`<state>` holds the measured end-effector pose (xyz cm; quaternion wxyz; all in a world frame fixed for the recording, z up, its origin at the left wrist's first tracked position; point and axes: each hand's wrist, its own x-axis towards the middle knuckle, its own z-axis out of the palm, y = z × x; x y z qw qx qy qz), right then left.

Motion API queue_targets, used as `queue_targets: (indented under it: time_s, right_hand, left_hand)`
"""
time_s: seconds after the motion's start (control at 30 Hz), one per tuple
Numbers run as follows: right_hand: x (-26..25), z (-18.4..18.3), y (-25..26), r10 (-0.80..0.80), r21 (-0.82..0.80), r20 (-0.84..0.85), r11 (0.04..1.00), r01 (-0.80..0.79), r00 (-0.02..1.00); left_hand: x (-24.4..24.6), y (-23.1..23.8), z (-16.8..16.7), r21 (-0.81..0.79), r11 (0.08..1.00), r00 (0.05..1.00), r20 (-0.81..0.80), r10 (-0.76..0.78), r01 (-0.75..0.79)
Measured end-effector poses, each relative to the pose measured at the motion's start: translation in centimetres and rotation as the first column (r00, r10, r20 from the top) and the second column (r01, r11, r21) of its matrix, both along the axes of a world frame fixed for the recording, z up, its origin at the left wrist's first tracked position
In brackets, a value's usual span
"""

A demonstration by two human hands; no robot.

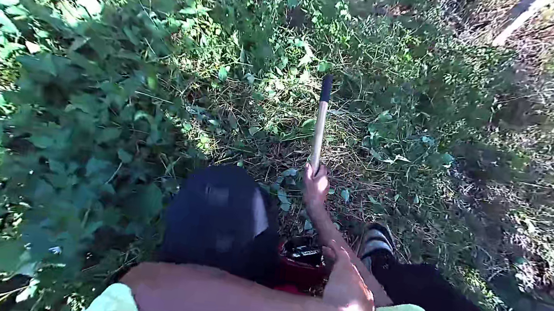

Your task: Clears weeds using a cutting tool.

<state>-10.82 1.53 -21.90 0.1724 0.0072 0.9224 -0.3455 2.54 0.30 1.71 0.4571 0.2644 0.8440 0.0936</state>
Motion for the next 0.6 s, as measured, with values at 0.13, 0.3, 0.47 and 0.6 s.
queue_targets:
  time_s: [0.13, 0.3, 0.47, 0.6]
  right_hand:
    - [-0.4, 1.2, -1.6, 0.503, 0.153, 0.12, 0.842, -0.517, 0.856]
    - [3.2, 2.9, -3.9, 0.793, 0.217, 0.145, 0.558, -0.801, 0.592]
    - [3.6, 3.2, -3.1, 0.735, 0.19, 0.202, 0.619, -0.762, 0.647]
    - [3.1, 2.1, -2.6, 0.618, 0.187, 0.227, 0.73, -0.657, 0.752]
  left_hand:
    - [0.7, 1.2, -1.7, -0.109, 0.991, 0.995, -0.049, -0.084, 0.078]
    - [0.9, 1.3, -2.0, -0.091, 0.986, 0.987, -0.067, -0.144, 0.137]
    - [0.6, 0.3, 0.1, -0.017, 0.996, 0.996, 0.0, -0.084, 0.084]
    - [0.5, 0.1, 0.2, -0.006, 0.996, 0.996, 0.011, -0.083, 0.084]
